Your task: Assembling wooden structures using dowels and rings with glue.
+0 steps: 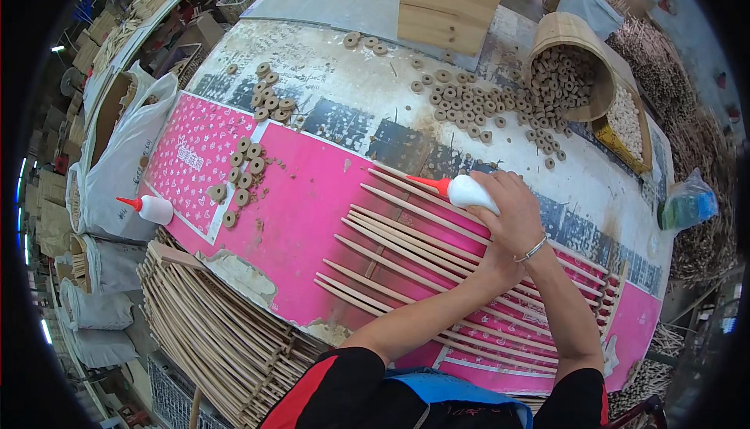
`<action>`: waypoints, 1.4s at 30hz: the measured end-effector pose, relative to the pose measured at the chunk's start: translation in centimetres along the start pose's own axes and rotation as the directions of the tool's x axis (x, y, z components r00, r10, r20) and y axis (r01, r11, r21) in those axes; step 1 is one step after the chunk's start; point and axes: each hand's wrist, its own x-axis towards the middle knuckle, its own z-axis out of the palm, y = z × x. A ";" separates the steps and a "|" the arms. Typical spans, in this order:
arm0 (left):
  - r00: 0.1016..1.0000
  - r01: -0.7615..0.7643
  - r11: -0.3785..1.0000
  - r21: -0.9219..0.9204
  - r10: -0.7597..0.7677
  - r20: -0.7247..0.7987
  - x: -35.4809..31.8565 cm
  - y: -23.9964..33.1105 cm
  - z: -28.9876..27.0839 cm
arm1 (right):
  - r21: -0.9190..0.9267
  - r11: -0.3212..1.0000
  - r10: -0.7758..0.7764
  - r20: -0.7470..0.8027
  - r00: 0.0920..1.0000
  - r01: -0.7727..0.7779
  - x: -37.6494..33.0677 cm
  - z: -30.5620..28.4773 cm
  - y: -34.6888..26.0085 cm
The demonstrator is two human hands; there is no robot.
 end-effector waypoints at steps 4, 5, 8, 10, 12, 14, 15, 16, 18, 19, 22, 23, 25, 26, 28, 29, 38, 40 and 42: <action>1.000 0.001 1.000 -0.028 -0.001 -0.022 0.2 0.1 0.1 | -0.024 1.000 -0.008 -0.011 1.000 0.008 0.2 0.0 0.1; 0.999 -0.010 1.000 -0.013 0.010 -0.037 0.1 0.0 0.1 | -0.022 1.000 -0.010 -0.012 1.000 0.009 0.3 0.1 0.0; 0.999 0.006 0.998 -0.060 -0.009 -0.049 0.1 0.0 0.1 | -0.044 0.999 -0.015 0.000 1.000 0.015 0.4 0.0 0.0; 0.997 -0.018 0.999 -0.040 0.015 -0.080 0.1 -0.1 0.2 | -0.062 0.998 -0.014 0.004 1.000 0.014 0.5 -0.3 -0.3; 0.993 -0.046 0.999 -0.024 0.043 -0.109 0.2 0.0 0.5 | -0.086 0.996 -0.010 0.007 1.000 0.011 0.4 -0.6 -0.4; 0.988 0.011 0.985 -0.171 -0.037 -0.152 0.4 0.2 0.6 | -0.121 0.992 -0.025 -0.002 1.000 0.025 0.3 -0.7 -0.3; 0.988 0.009 0.985 -0.173 -0.036 -0.152 0.4 0.2 0.5 | -0.123 0.992 -0.025 -0.001 1.000 0.024 0.2 -0.8 -0.3; 0.990 -0.015 0.994 -0.112 -0.002 -0.143 0.2 0.1 0.5 | -0.134 0.990 -0.034 -0.004 0.999 0.033 0.2 -0.7 -0.3; 0.990 -0.036 0.998 -0.049 0.029 -0.135 0.0 -0.3 0.4 | -0.142 0.989 -0.046 -0.005 0.999 0.045 0.2 -0.5 -0.2; 0.987 -0.043 0.998 -0.045 0.036 -0.154 0.0 -0.2 0.5 | -0.154 0.987 -0.057 -0.020 0.998 0.053 0.0 -0.6 -0.1; 0.988 -0.026 0.992 -0.123 0.007 -0.153 0.2 0.0 0.4 | -0.152 0.987 -0.062 -0.036 0.997 0.056 -0.1 -0.9 -0.2; 0.991 0.000 0.980 -0.201 -0.027 -0.128 0.3 0.1 0.3 | -0.134 0.990 -0.056 -0.038 0.998 0.050 -0.2 -0.9 -0.3; 0.986 0.010 0.972 -0.236 -0.048 -0.157 0.4 0.4 -0.1 | -0.134 0.990 -0.056 -0.033 0.998 0.051 0.1 -0.7 -0.6; 0.980 0.021 0.963 -0.267 -0.073 -0.185 0.3 0.4 -0.3 | -0.131 0.990 -0.058 -0.028 0.998 0.054 0.3 -0.5 -0.7; 0.973 -0.001 0.959 -0.284 -0.065 -0.222 0.6 0.4 -0.2 | -0.128 0.991 -0.052 -0.013 0.999 0.050 0.4 -0.3 -0.9; 0.965 -0.026 0.953 -0.303 -0.056 -0.258 0.7 0.5 0.0 | -0.128 0.991 -0.044 0.002 0.999 0.043 0.4 -0.4 -0.9; 0.990 -0.024 0.989 -0.147 0.004 -0.140 0.3 0.2 -0.1 | -0.126 0.992 -0.028 -0.040 0.999 0.023 -0.2 -0.7 -0.4; 0.992 -0.004 0.985 -0.173 -0.017 -0.124 0.3 -0.1 0.2 | -0.115 0.993 -0.042 -0.029 0.999 0.039 -0.2 -0.9 -0.8; 0.994 0.010 0.979 -0.205 -0.032 -0.104 0.3 0.0 0.6 | -0.112 0.993 -0.051 -0.019 0.999 0.049 -0.4 -1.1 -1.1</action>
